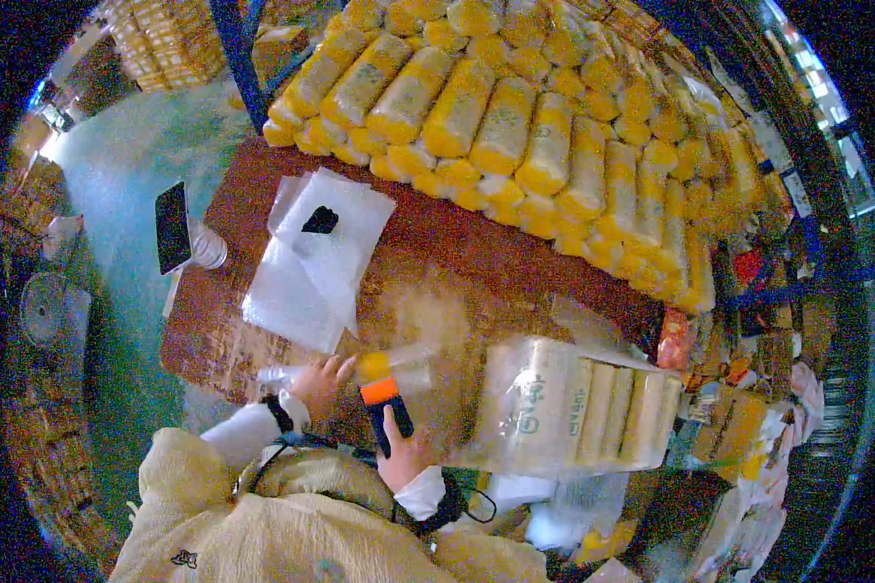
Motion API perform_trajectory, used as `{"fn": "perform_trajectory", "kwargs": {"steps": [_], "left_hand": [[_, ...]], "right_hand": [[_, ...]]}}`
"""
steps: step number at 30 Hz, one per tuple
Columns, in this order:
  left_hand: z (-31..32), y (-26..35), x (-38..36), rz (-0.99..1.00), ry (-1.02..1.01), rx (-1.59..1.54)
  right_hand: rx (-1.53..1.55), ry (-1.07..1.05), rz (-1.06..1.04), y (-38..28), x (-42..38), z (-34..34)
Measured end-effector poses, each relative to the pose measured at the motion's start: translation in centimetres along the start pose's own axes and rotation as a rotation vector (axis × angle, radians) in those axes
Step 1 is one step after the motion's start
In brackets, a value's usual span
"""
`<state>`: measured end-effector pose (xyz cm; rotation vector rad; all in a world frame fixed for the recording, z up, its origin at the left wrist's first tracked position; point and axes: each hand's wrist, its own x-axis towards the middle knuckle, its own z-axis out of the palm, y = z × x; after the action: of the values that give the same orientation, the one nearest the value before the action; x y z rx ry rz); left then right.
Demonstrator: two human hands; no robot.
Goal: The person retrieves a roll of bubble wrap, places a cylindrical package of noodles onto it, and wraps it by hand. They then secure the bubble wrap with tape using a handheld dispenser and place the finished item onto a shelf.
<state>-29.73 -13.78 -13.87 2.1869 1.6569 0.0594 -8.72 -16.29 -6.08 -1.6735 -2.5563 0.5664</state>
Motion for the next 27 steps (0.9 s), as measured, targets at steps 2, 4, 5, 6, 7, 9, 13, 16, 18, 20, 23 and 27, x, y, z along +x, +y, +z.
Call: {"fn": "perform_trajectory", "kwargs": {"steps": [2,4,5,6,7,9,13,16,18,20,23,27], "left_hand": [[-2.3,-1.7,2.0,-0.048,-0.284,-0.118],[-4.1,-1.7,2.6,-0.113,-0.359,-0.172],[-4.4,-1.4,2.5,-0.152,-0.296,-0.165],[-4.4,-0.9,2.2,-0.191,-0.235,-0.159],[-2.2,0.2,1.2,-0.177,-0.044,-0.026],[1.6,1.4,0.0,-0.170,0.248,0.370],[1.8,1.5,0.0,-0.177,0.128,0.291],[-1.3,0.9,1.5,-0.197,-0.149,0.049],[-2.6,0.7,2.3,-0.207,-0.297,-0.070],[-4.8,-0.3,3.3,-0.244,-0.457,-0.291],[-3.6,0.4,2.3,-0.237,-0.219,-0.195],[3.3,2.7,-0.9,-0.113,0.273,0.482]], "right_hand": [[0.047,-0.073,0.061,-0.3,0.7,0.4],[0.121,-0.089,0.080,-0.6,3.5,0.2],[0.067,-0.049,0.120,-1.6,4.5,-0.6],[0.031,-0.048,0.132,-1.9,4.8,-0.4],[-0.003,-0.044,0.146,-2.1,5.3,-0.2],[0.035,-0.105,0.203,-2.6,5.6,-0.7],[0.109,-0.028,0.119,-1.7,2.3,-1.2],[0.151,0.142,0.010,0.1,0.7,-0.2],[0.141,-0.026,0.115,0.1,1.8,-0.8],[0.126,-0.047,0.129,-0.1,3.4,-1.2],[0.178,-0.114,0.165,-0.3,5.2,-2.0],[0.061,-0.097,0.174,-0.5,4.3,-1.6]]}}
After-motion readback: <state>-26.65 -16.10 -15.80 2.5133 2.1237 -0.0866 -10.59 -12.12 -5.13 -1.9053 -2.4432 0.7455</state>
